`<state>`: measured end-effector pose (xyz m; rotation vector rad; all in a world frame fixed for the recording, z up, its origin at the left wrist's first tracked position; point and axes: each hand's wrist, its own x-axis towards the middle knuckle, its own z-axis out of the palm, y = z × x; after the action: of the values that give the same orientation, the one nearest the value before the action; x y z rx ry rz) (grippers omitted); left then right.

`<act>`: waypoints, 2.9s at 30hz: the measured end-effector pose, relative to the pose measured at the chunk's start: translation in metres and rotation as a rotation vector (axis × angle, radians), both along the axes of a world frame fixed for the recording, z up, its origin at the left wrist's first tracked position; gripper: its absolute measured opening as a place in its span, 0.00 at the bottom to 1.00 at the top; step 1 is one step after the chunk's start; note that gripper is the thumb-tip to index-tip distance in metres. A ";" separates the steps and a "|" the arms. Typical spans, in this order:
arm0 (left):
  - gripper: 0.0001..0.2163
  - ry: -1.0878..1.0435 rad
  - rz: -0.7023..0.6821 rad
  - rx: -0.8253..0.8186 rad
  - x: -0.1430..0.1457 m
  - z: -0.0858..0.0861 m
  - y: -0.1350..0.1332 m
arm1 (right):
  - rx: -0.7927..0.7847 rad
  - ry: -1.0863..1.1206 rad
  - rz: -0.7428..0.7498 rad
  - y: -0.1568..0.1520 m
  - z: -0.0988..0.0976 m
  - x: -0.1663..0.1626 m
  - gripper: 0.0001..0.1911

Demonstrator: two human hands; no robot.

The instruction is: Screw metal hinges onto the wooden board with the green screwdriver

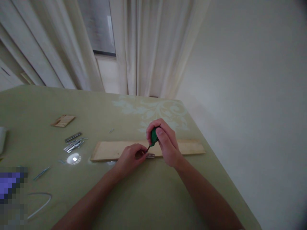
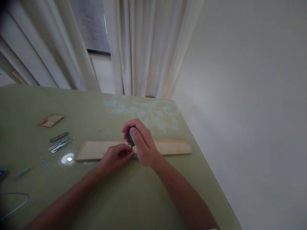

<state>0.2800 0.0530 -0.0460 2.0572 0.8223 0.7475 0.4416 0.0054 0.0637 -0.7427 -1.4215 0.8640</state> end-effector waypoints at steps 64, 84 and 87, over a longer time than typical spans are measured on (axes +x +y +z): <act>0.04 -0.041 0.007 0.067 0.000 -0.004 0.000 | 0.322 -0.834 -0.171 -0.017 0.031 0.020 0.23; 0.05 -0.015 0.015 0.009 0.001 0.000 0.001 | 0.326 -0.821 -0.216 -0.012 0.028 0.028 0.20; 0.05 -0.021 0.015 0.013 0.001 0.002 0.001 | 0.265 -0.834 -0.144 -0.015 0.029 0.029 0.26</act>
<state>0.2812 0.0536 -0.0444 2.0538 0.8237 0.7833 0.4702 -0.0094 0.0925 -1.0413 -2.1264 0.2225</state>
